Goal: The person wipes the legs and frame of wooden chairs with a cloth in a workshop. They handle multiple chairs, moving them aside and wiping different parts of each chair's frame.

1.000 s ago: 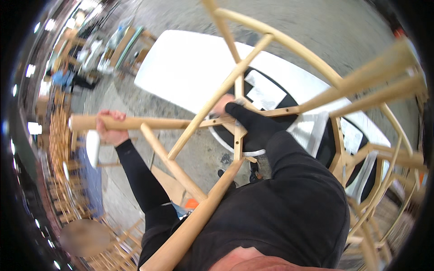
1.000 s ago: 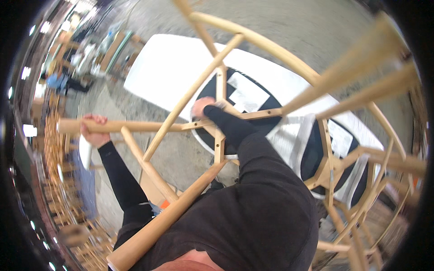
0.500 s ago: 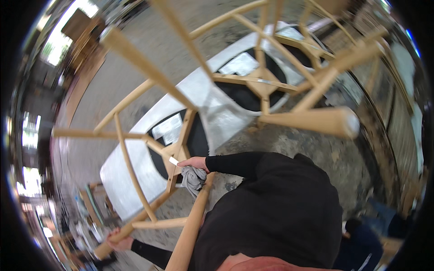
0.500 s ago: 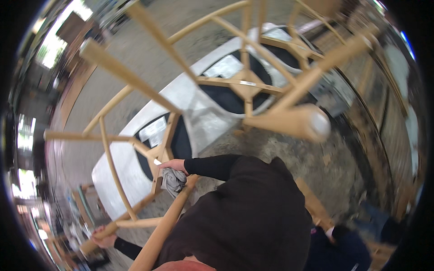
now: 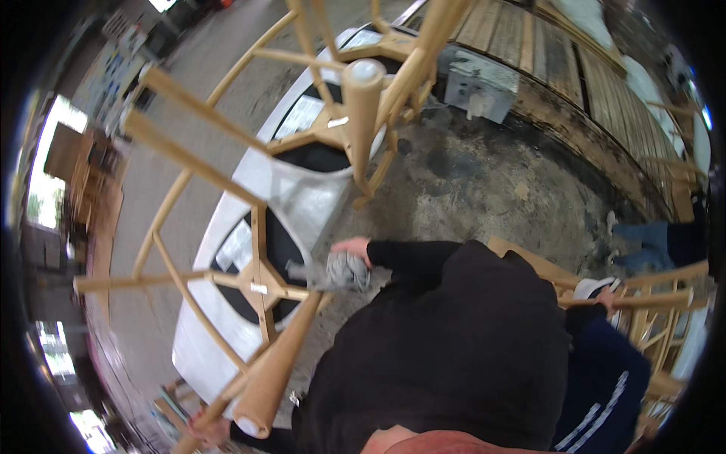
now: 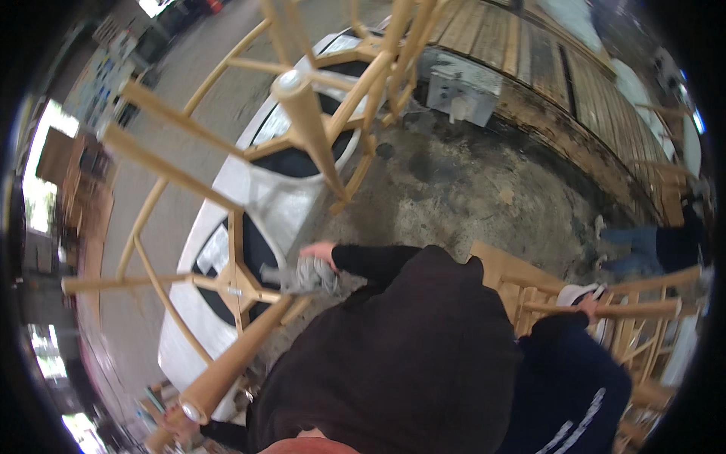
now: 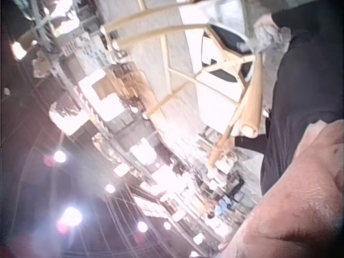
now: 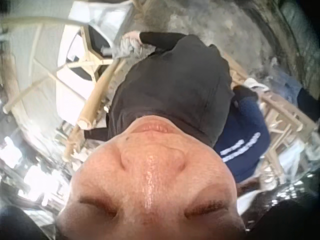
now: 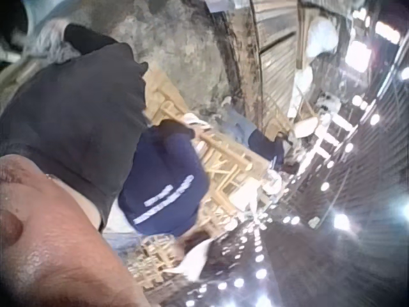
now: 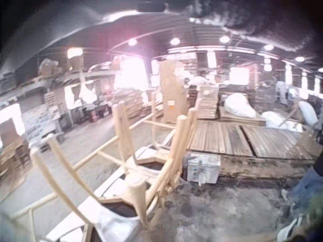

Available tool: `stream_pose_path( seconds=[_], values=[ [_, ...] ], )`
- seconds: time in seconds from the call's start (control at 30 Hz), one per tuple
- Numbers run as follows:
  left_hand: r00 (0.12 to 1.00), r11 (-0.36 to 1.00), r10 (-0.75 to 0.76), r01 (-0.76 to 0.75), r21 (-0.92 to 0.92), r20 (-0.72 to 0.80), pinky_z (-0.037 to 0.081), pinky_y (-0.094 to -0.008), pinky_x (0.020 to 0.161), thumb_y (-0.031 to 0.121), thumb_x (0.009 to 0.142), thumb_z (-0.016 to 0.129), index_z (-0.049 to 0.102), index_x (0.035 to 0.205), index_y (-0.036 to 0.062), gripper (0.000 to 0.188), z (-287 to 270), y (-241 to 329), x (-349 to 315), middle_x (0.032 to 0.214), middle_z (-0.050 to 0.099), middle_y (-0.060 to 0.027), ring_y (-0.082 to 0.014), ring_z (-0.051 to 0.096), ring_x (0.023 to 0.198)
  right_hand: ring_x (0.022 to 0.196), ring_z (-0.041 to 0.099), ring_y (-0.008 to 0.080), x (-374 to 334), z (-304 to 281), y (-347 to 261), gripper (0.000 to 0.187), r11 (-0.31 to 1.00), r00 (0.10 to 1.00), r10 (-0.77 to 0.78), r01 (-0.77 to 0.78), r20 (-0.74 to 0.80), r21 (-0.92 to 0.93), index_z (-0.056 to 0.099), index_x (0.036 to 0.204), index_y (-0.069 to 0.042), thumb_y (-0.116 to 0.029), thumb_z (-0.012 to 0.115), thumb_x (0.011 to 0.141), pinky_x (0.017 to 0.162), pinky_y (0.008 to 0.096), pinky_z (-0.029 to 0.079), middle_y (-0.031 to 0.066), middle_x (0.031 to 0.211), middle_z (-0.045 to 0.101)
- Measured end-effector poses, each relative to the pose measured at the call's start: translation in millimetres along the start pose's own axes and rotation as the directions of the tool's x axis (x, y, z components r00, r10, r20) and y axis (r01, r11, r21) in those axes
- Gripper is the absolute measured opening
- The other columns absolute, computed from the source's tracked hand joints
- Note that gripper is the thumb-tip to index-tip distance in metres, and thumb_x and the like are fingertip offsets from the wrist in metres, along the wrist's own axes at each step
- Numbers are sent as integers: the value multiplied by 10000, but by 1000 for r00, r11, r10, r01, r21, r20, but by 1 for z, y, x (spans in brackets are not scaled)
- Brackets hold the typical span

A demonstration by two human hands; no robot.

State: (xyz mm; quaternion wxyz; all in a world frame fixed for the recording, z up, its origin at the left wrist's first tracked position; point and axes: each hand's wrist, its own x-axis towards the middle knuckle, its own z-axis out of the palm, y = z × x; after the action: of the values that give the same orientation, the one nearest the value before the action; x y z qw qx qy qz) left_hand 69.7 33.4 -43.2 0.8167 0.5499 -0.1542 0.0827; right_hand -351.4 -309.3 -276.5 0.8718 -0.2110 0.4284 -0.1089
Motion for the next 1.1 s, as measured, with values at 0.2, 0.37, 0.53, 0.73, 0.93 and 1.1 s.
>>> stream_pose_path(
  seconds=[0.2, 0.37, 0.53, 0.73, 0.93, 1.1],
  values=[
    [998, 994, -43, 38, -103, -38, 485, -374, 616, 376, 914, 525, 582, 942, 27, 354, -14, 10, -4, 736, 553, -82, -223, 545, 636, 922, 675, 189, -47, 23, -69, 467, 854, 946, 247, -109, 211, -509, 654, 1121, 44, -351, 698, 875, 759, 363, 540, 116, 1026, 700],
    [983, 995, 75, -63, 76, -168, 523, -391, 597, 293, 877, 629, 556, 868, 16, 287, 9, 24, -20, 703, 560, -97, -226, 568, 607, 939, 664, 231, -33, 15, -95, 556, 395, 993, 96, 31, 75, -918, 660, 1136, 63, -389, 721, 818, 814, 331, 509, 147, 1057, 693],
    [951, 977, 117, -59, 204, -285, 551, -398, 605, 281, 865, 664, 551, 858, 4, 299, 44, 21, -34, 685, 592, -118, -250, 607, 602, 1072, 637, 298, 36, 20, -136, 799, 719, 884, -447, 266, -134, -643, 582, 1184, 154, -494, 737, 743, 894, 354, 487, 255, 1147, 653],
    [937, 968, 96, -10, 252, -335, 550, -403, 579, 260, 885, 679, 564, 902, -51, 332, 49, 33, -45, 675, 632, -173, -274, 623, 570, 1326, 440, 407, 75, 69, -213, 912, 246, 808, -569, -9, -152, -969, 498, 1346, 39, -652, 626, 763, 1084, 468, 366, 283, 1411, 462],
    [907, 964, 119, -8, 266, -404, 566, -390, 563, 201, 895, 671, 585, 902, -39, 255, 73, 31, -53, 681, 628, -159, -277, 627, 563, 1274, 458, 421, 88, 31, -151, 780, 68, 725, -610, 451, 320, -890, 450, 1372, 38, -453, 681, 811, 1062, 432, 382, 280, 1384, 471],
    [902, 954, 139, -13, 298, -408, 563, -398, 590, 219, 875, 704, 606, 945, -42, 288, 54, 46, -59, 683, 647, -163, -271, 639, 571, 786, 673, 186, 57, 18, -70, 650, 422, 928, -47, 354, 370, -835, 446, 1378, 32, -230, 705, 843, 718, 332, 537, 157, 1010, 685]
  ],
)
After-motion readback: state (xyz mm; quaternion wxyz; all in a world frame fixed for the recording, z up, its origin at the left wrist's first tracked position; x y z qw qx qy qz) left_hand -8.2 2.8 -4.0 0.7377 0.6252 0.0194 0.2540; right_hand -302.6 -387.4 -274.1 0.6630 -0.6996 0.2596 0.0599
